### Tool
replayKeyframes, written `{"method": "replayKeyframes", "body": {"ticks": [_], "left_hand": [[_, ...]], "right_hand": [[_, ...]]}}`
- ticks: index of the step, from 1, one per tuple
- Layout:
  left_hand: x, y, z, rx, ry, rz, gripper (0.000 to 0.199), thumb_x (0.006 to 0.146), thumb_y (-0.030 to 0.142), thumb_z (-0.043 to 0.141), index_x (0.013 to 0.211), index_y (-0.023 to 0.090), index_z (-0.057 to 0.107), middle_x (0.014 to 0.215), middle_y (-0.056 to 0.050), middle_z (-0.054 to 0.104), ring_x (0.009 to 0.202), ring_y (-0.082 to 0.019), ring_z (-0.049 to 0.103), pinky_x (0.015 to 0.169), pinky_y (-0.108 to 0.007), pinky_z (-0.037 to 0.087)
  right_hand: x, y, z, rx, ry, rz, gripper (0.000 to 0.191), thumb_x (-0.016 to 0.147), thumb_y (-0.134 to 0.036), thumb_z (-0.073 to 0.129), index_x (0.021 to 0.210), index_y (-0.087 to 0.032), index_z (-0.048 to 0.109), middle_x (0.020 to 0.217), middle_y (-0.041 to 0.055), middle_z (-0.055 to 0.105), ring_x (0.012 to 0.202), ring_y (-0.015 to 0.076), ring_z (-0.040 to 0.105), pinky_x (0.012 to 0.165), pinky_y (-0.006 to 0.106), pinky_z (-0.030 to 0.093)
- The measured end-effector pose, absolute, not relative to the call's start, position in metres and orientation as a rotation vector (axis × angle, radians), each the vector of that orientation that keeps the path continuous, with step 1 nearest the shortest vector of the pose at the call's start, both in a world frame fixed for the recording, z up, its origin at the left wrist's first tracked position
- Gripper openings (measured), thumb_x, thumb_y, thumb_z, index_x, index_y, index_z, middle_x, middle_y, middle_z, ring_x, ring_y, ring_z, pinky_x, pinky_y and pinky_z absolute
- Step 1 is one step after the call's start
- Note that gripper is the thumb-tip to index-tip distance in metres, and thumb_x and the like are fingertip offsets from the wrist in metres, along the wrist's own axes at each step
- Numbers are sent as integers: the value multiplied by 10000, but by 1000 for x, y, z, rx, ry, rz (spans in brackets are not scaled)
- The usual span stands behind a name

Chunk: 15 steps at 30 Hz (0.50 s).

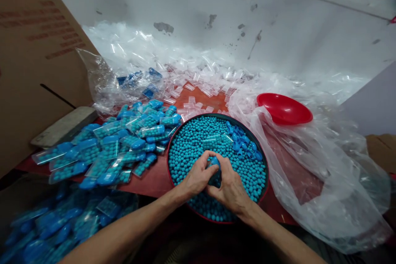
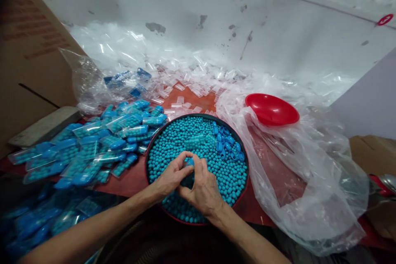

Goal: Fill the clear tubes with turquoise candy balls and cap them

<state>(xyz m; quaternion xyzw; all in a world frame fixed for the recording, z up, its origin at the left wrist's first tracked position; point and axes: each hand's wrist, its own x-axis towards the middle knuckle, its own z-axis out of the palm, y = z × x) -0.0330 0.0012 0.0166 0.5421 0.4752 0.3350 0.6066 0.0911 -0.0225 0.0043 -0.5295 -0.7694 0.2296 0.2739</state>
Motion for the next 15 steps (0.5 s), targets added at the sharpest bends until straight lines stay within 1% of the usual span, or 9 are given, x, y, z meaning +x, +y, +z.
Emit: {"method": "replayKeyframes", "body": {"ticks": [3, 5, 6, 7, 9, 11, 13, 15], "left_hand": [[-48, 3, 22, 1292, 1099, 777, 228, 759, 265, 485, 970, 181, 457, 680, 40, 432, 626, -93, 401, 596, -215, 351], [-65, 10, 34, 1321, 1114, 827, 247, 764, 270, 485, 994, 196, 431, 745, 26, 475, 651, -95, 430, 606, -219, 366], [-77, 17, 42, 1351, 1148, 862, 257, 765, 274, 485, 1004, 204, 421, 758, 24, 487, 644, -94, 437, 594, -217, 367], [-89, 26, 49, 1399, 1208, 910, 268, 762, 278, 492, 1010, 209, 419, 757, 24, 492, 629, -91, 441, 578, -212, 362], [-117, 48, 61, 1503, 1386, 1055, 308, 742, 286, 513, 1026, 206, 425, 719, 31, 482, 599, -90, 446, 549, -206, 353], [-144, 70, 63, 1563, 1591, 1147, 348, 724, 296, 525, 1043, 188, 436, 660, 43, 448, 556, -88, 430, 517, -201, 338], [-163, 88, 57, 1582, 1761, 1134, 367, 715, 302, 526, 1050, 173, 447, 611, 55, 417, 515, -83, 399, 484, -196, 314], [-174, 98, 47, 1615, 1897, 1071, 366, 718, 302, 519, 1052, 163, 458, 605, 57, 416, 515, -82, 389, 486, -193, 307]], "right_hand": [[94, -21, 14, -1365, -2193, 798, 825, 696, -354, 628, 1347, -185, 150, 1229, 152, 396, 992, 272, 516, 756, 398, 485], [100, -15, 16, -1342, -2168, 841, 834, 730, -364, 600, 1368, -203, 87, 1287, 145, 350, 1045, 264, 487, 791, 385, 471], [105, -11, 15, -1347, -2138, 849, 786, 755, -356, 574, 1368, -201, 107, 1275, 139, 371, 1044, 254, 488, 801, 377, 465], [110, -5, 13, -1357, -2110, 852, 708, 779, -343, 546, 1358, -195, 167, 1240, 129, 415, 1029, 240, 495, 810, 369, 457], [122, 8, 8, -1386, -2087, 865, 524, 805, -319, 507, 1284, -180, 346, 1146, 104, 504, 978, 216, 519, 821, 358, 444], [133, 21, 2, -1425, -2089, 903, 393, 808, -316, 499, 1170, -164, 483, 1051, 82, 568, 914, 199, 542, 819, 350, 437], [140, 30, 0, -1459, -2085, 952, 338, 809, -317, 494, 1103, -154, 537, 976, 67, 605, 858, 185, 559, 804, 337, 437], [143, 34, 0, -1464, -2077, 971, 315, 810, -316, 489, 1072, -155, 559, 924, 53, 622, 824, 174, 566, 783, 319, 439]]}}
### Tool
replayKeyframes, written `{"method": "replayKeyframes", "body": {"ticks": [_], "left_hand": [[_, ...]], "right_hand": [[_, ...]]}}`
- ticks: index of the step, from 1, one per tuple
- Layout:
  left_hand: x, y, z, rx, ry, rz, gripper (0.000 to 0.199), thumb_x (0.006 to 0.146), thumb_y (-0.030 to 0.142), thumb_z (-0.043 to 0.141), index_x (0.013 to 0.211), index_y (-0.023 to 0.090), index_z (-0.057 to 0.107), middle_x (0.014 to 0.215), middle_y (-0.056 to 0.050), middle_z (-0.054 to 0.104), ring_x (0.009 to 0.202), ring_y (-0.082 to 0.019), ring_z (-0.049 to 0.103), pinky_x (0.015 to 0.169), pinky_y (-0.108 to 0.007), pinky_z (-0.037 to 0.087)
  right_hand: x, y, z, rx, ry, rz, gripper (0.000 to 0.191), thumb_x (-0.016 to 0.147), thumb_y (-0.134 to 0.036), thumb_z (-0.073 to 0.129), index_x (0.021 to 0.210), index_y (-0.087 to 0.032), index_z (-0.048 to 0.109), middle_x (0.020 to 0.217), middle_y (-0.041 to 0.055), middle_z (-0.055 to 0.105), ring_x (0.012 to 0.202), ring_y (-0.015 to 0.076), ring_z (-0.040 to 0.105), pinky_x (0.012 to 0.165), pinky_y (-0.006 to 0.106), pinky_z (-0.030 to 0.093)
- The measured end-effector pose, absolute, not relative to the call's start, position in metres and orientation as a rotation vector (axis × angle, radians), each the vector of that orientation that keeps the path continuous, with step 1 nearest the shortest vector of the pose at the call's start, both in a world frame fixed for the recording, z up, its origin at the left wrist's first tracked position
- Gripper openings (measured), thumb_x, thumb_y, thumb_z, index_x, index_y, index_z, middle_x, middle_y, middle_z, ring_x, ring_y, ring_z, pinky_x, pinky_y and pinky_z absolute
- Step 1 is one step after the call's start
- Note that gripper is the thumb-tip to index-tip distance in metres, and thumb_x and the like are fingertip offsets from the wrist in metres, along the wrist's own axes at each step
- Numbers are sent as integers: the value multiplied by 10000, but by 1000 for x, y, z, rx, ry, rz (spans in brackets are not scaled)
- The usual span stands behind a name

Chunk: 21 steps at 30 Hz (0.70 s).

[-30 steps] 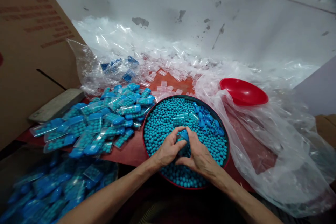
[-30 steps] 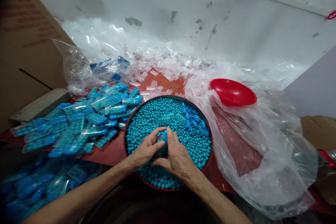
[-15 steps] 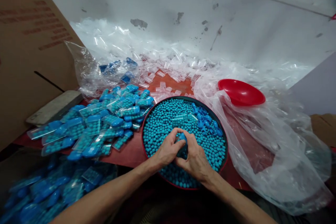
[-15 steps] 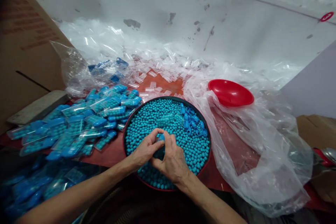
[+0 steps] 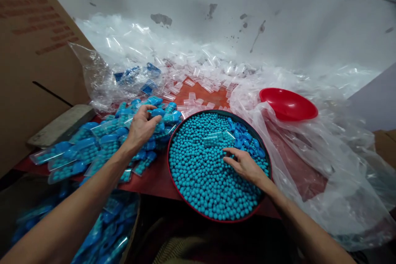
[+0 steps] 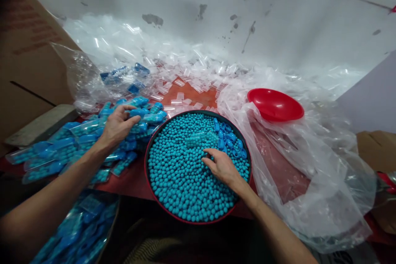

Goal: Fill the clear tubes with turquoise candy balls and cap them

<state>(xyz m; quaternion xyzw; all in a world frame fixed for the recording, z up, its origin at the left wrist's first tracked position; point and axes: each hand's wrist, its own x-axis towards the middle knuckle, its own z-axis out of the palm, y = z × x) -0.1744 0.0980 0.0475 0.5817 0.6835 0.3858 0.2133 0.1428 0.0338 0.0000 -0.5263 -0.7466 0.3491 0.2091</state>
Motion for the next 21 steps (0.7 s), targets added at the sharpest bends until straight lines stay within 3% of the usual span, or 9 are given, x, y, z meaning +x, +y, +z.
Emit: {"method": "replayKeyframes", "body": {"ticks": [6, 10, 16, 21], "left_hand": [[-175, 101, 40, 1852, 2208, 845, 366, 735, 274, 517, 1071, 133, 484, 848, -33, 533, 795, -170, 500, 736, -294, 399], [-146, 91, 47, 2189, 2288, 912, 429, 768, 261, 496, 1167, 121, 425, 1082, -127, 487, 1037, -287, 418, 895, -411, 337], [-59, 71, 29, 2406, 1664, 549, 316, 783, 259, 475, 1077, 143, 485, 989, -89, 532, 928, -217, 489, 830, -325, 398], [-28, 71, 4, 2382, 1648, 336, 288, 755, 244, 504, 1020, 135, 472, 957, -102, 552, 892, -237, 508, 764, -336, 410]], "right_hand": [[153, 26, 2, -1479, -2067, 965, 312, 804, -328, 492, 1061, -174, 576, 912, 39, 628, 807, 167, 571, 756, 296, 441], [182, 27, 1, -1618, -2030, 855, 304, 807, -340, 484, 1049, -185, 584, 923, 42, 635, 819, 182, 582, 773, 312, 442], [193, 56, 12, -1805, -2047, 517, 320, 836, -336, 451, 1100, -179, 541, 963, 70, 627, 848, 203, 587, 749, 305, 441], [163, 67, 6, -2022, -2229, 199, 379, 832, -331, 470, 1176, -172, 460, 1019, 113, 585, 872, 239, 572, 696, 318, 440]]}}
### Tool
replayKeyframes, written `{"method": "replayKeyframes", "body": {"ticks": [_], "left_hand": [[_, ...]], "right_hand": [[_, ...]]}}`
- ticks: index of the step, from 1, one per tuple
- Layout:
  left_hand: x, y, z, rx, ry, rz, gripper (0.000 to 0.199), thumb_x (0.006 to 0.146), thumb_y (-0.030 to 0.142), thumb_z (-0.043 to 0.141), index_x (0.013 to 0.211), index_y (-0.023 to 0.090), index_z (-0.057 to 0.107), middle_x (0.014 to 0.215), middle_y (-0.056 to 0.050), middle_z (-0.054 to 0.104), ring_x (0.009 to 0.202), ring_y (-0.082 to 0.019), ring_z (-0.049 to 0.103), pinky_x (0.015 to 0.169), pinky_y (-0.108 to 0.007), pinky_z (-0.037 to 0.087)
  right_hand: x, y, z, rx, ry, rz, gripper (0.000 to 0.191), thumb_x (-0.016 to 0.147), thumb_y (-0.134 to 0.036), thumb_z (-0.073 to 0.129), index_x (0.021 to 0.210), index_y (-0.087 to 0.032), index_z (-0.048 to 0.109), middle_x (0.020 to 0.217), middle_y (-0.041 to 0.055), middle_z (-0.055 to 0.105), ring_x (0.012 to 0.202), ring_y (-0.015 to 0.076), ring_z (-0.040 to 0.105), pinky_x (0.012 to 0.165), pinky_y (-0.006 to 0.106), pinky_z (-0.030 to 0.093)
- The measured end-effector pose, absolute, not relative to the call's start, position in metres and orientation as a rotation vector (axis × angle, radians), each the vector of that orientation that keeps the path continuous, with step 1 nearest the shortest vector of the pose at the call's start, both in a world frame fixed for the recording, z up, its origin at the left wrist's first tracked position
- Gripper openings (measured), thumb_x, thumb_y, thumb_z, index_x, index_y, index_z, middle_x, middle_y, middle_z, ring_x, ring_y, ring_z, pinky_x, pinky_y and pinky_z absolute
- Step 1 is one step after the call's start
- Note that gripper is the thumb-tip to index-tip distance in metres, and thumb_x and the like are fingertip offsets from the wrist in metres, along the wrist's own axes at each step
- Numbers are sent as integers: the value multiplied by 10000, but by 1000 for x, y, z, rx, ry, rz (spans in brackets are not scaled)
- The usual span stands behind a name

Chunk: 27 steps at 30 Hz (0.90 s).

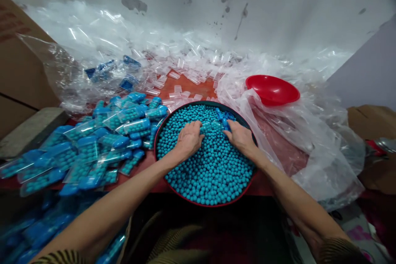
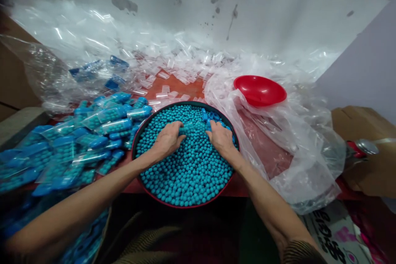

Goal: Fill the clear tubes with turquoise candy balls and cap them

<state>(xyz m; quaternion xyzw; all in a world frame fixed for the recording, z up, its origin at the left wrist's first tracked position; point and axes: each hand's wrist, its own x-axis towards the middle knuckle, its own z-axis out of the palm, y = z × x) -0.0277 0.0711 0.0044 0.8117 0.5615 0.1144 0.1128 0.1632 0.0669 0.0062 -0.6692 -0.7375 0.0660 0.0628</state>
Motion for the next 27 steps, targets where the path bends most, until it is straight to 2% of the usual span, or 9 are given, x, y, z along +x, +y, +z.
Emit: {"method": "replayKeyframes", "body": {"ticks": [3, 10, 19, 21, 24, 27], "left_hand": [[-28, 72, -1, 2412, 1664, 249, 254, 752, 249, 507, 979, 140, 477, 911, -103, 569, 860, -249, 523, 733, -343, 407], [-33, 74, 0, 2258, 1641, 189, 308, 744, 315, 533, 1001, 171, 445, 912, -68, 586, 845, -219, 557, 705, -292, 411], [-33, 70, -4, 2218, 1646, 197, 277, 728, 252, 512, 984, 187, 426, 779, -54, 600, 747, -224, 577, 618, -289, 397], [-34, 67, -3, 2126, 1640, 316, 269, 731, 227, 504, 989, 194, 431, 738, -37, 589, 716, -212, 576, 623, -289, 400], [-36, 62, 1, 1934, 1564, 625, 273, 723, 214, 524, 983, 196, 441, 796, -23, 582, 740, -179, 567, 690, -290, 410], [-36, 53, 7, 1664, 1469, 829, 335, 693, 227, 565, 1006, 193, 451, 820, -12, 563, 755, -155, 555, 706, -283, 421]], "right_hand": [[158, 62, 0, -1989, -2357, 158, 367, 850, -286, 438, 1206, -196, 427, 1034, 103, 573, 886, 225, 564, 674, 298, 436], [169, 47, 3, -1919, -2566, 382, 355, 852, -306, 423, 1195, -212, 414, 1049, 60, 549, 914, 191, 548, 734, 268, 413], [155, 38, 18, -1919, -2630, 187, 184, 847, -211, 369, 987, -178, 483, 915, 49, 544, 765, 170, 565, 586, 243, 399], [158, 33, 22, -1855, -2614, 209, 188, 850, -201, 367, 989, -182, 492, 929, 53, 541, 797, 166, 554, 635, 243, 406], [166, 22, 19, -1751, -2582, 288, 158, 838, -208, 410, 956, -172, 510, 928, 55, 544, 862, 172, 537, 720, 249, 409], [172, 15, 7, -1692, -2501, 453, 173, 834, -233, 439, 981, -173, 507, 921, 46, 567, 844, 173, 548, 731, 264, 421]]}}
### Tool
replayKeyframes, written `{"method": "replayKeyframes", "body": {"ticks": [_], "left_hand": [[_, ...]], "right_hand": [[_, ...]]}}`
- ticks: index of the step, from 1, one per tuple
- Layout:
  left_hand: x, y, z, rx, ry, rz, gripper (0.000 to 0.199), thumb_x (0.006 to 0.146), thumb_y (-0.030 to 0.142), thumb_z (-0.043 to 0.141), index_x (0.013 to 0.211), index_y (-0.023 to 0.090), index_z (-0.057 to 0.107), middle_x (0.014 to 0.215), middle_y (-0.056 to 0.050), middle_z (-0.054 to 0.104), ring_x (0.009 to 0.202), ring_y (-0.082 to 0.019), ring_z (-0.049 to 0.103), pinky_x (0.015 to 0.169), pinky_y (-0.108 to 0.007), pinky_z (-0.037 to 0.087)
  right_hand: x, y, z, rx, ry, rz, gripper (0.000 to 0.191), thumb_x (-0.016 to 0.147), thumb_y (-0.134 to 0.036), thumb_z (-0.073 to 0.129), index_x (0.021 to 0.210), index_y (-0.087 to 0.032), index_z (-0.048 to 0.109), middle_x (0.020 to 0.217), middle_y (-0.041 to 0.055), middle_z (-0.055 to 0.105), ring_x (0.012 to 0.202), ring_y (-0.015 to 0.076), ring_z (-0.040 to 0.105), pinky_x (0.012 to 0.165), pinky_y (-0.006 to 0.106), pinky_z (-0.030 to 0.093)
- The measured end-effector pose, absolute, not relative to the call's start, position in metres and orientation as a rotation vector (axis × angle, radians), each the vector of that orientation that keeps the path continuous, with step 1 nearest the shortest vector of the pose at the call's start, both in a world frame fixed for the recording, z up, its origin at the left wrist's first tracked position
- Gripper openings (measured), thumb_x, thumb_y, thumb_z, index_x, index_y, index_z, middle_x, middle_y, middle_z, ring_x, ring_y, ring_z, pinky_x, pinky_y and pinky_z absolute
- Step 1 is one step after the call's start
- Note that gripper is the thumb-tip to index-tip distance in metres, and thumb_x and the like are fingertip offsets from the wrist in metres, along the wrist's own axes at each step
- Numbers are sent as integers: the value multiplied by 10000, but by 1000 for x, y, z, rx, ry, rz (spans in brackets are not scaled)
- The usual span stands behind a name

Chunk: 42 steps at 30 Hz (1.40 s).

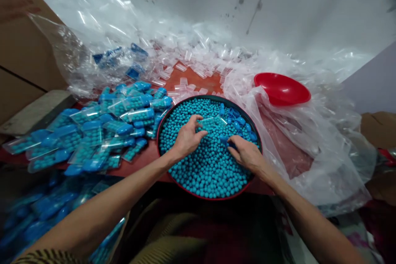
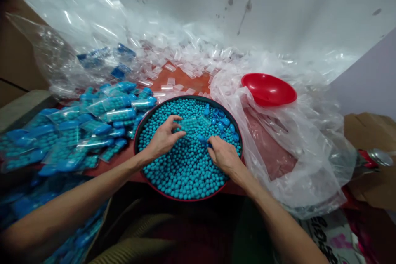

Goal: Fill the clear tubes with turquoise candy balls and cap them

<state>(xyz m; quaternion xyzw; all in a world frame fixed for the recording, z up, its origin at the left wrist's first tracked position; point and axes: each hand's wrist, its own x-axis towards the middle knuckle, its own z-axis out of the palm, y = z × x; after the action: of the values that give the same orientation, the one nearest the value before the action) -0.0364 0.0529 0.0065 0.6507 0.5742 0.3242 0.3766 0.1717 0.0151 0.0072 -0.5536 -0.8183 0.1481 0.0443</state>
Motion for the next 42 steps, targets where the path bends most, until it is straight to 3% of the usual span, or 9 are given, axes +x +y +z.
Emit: {"method": "replayKeyframes", "body": {"ticks": [4, 11, 14, 18, 25, 30, 34, 38, 42], "left_hand": [[-29, 34, 11, 1140, 1283, 798, 314, 666, 270, 582, 942, 182, 460, 716, 19, 504, 615, -129, 555, 511, -229, 426], [-25, 19, 11, 1049, 1177, 693, 310, 679, 284, 584, 946, 176, 470, 678, 26, 516, 598, -117, 561, 463, -187, 400], [-31, 19, 9, 984, 1147, 697, 310, 692, 287, 575, 954, 179, 451, 694, 33, 506, 581, -109, 563, 463, -187, 400], [-38, 19, 5, 962, 1128, 705, 287, 692, 286, 578, 934, 177, 468, 699, 31, 496, 584, -106, 562, 461, -188, 400], [-36, 22, 5, 1020, 1155, 707, 309, 684, 309, 583, 951, 177, 502, 685, 26, 486, 583, -102, 538, 434, -175, 369], [-36, 20, 8, 1033, 1153, 690, 314, 681, 311, 578, 956, 178, 501, 688, 19, 499, 605, -112, 537, 452, -185, 388], [-36, 20, 6, 1035, 1135, 735, 309, 685, 320, 575, 947, 176, 494, 681, 21, 503, 584, -101, 510, 435, -175, 364], [-37, 19, 2, 1117, 1124, 811, 304, 713, 328, 556, 969, 181, 484, 679, 27, 486, 553, -81, 448, 415, -160, 347], [-37, 15, 3, 1160, 1095, 831, 355, 723, 305, 544, 1041, 181, 447, 709, 23, 466, 567, -87, 443, 407, -163, 373]], "right_hand": [[171, 24, -6, -1635, -2234, 644, 171, 812, -245, 475, 959, -177, 530, 926, 48, 584, 842, 182, 558, 740, 301, 444], [163, 47, -2, -1619, -1356, 1474, 262, 802, -244, 428, 1042, -141, 445, 681, -5, 553, 469, 109, 536, 362, 208, 432], [172, 37, -6, -1652, -1615, 1188, 282, 813, -260, 438, 1074, -165, 483, 781, 23, 598, 549, 120, 562, 497, 254, 489], [190, 19, -5, -1579, -2218, 610, 243, 823, -241, 465, 1048, -195, 543, 1018, 55, 567, 900, 169, 546, 814, 309, 439], [171, 32, 11, -1592, -2625, 28, 329, 839, -216, 444, 1164, -193, 490, 1137, 97, 513, 980, 231, 470, 790, 336, 387], [156, 56, 2, -1384, -2732, 139, 246, 827, -200, 482, 1059, -191, 563, 1060, 85, 580, 1047, 252, 448, 895, 426, 295], [148, 51, 10, -1480, -2353, 449, 293, 797, -320, 544, 1044, -165, 567, 895, 77, 632, 835, 215, 567, 768, 328, 414], [131, 29, 17, -1266, -2100, 848, 321, 856, -307, 421, 1139, -196, 525, 1021, 43, 604, 941, 175, 549, 829, 290, 417], [125, 17, 16, -1324, -1999, 1106, 363, 877, -295, 335, 1190, -207, 498, 662, -11, 580, 594, 129, 540, 575, 234, 443]]}}
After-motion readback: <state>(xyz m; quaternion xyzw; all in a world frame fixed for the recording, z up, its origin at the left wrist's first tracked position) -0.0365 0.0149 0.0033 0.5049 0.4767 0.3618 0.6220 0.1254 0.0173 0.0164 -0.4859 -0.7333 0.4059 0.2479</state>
